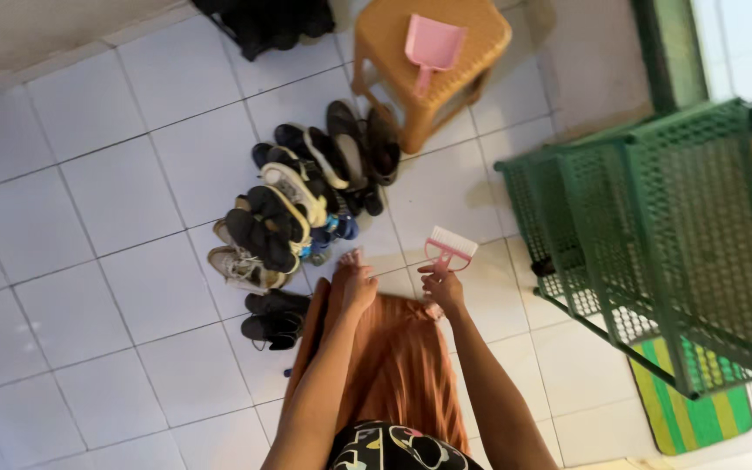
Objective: The person holds a black shoe and scrubs its sole and upper with a pink brush. They rotate the shoe to access different areas and continue scrubbing the same shoe for the duration of the clip.
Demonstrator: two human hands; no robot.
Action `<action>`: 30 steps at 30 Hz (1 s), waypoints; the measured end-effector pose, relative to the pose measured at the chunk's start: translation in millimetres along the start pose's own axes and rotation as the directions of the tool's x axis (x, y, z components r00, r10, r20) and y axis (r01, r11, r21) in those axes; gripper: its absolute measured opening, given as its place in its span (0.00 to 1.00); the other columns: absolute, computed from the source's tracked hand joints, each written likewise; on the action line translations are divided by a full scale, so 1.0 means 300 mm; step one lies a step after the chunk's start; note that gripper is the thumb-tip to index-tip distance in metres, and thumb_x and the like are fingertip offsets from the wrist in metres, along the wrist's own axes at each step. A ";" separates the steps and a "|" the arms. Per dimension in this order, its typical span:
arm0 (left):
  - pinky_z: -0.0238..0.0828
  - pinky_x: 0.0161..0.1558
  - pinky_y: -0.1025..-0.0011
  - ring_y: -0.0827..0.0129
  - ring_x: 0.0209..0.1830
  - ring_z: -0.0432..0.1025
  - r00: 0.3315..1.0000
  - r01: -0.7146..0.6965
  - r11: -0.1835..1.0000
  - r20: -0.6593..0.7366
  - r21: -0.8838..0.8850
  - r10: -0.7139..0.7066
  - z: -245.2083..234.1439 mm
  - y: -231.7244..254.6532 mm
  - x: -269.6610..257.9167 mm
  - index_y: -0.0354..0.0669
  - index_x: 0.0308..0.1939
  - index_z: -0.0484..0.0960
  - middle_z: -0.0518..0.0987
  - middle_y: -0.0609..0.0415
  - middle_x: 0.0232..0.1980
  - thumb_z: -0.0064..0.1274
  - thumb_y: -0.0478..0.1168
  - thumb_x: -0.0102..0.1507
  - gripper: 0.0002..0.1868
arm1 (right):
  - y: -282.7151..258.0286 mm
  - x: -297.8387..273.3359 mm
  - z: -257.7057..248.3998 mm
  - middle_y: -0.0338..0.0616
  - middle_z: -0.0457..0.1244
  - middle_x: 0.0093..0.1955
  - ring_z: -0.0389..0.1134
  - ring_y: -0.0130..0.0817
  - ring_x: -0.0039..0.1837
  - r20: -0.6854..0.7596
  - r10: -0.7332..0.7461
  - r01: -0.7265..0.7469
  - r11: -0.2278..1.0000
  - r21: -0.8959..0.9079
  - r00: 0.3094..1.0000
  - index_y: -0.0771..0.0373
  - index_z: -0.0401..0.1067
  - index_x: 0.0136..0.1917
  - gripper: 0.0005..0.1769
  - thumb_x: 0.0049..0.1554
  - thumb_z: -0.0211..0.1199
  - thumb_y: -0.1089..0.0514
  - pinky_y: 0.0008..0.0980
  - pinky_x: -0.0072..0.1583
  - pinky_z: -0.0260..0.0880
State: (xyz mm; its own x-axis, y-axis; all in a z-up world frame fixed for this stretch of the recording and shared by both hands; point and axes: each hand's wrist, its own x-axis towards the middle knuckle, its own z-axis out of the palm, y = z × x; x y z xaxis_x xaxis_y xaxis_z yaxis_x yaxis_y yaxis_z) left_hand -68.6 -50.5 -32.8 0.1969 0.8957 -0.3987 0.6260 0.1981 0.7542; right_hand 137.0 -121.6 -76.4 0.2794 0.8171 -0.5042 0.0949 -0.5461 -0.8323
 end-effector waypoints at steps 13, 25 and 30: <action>0.65 0.57 0.51 0.47 0.56 0.74 0.984 0.126 0.989 -0.114 -0.078 -0.134 -0.021 -0.222 0.507 0.52 0.60 0.76 0.84 0.49 0.56 0.51 0.45 0.66 0.18 | -0.088 0.581 0.426 0.40 0.67 0.38 0.68 0.29 0.36 -0.047 0.094 -0.099 0.989 -0.113 0.994 0.58 0.71 0.69 0.24 0.60 0.62 0.54 0.28 0.37 0.69; 0.73 0.56 0.62 0.56 0.56 0.78 0.955 0.215 0.832 -0.067 -0.511 -0.288 0.405 -0.574 0.937 0.47 0.69 0.69 0.78 0.45 0.62 0.48 0.44 0.68 0.24 | -0.134 1.050 0.616 0.52 0.71 0.59 0.73 0.49 0.60 -0.340 0.090 -0.251 0.848 -0.467 0.936 0.55 0.72 0.69 0.37 0.53 0.63 0.34 0.45 0.61 0.71; 0.72 0.57 0.61 0.56 0.57 0.77 0.953 0.248 0.845 -0.036 -0.474 -0.300 0.385 -0.577 0.860 0.49 0.70 0.68 0.81 0.47 0.60 0.48 0.48 0.69 0.25 | -0.142 0.974 0.569 0.55 0.61 0.73 0.69 0.56 0.61 0.060 -0.057 0.073 0.273 -0.959 0.997 0.56 0.75 0.53 0.28 0.41 0.73 0.43 0.46 0.52 0.73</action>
State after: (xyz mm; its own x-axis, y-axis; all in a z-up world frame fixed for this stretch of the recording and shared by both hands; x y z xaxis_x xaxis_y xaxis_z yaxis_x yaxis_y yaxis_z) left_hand -39.2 100.3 -326.5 -0.0272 0.8085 -0.5879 0.2204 0.5785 0.7853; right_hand 51.5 172.0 -227.4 0.2158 0.8563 -0.4693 0.9628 -0.2666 -0.0436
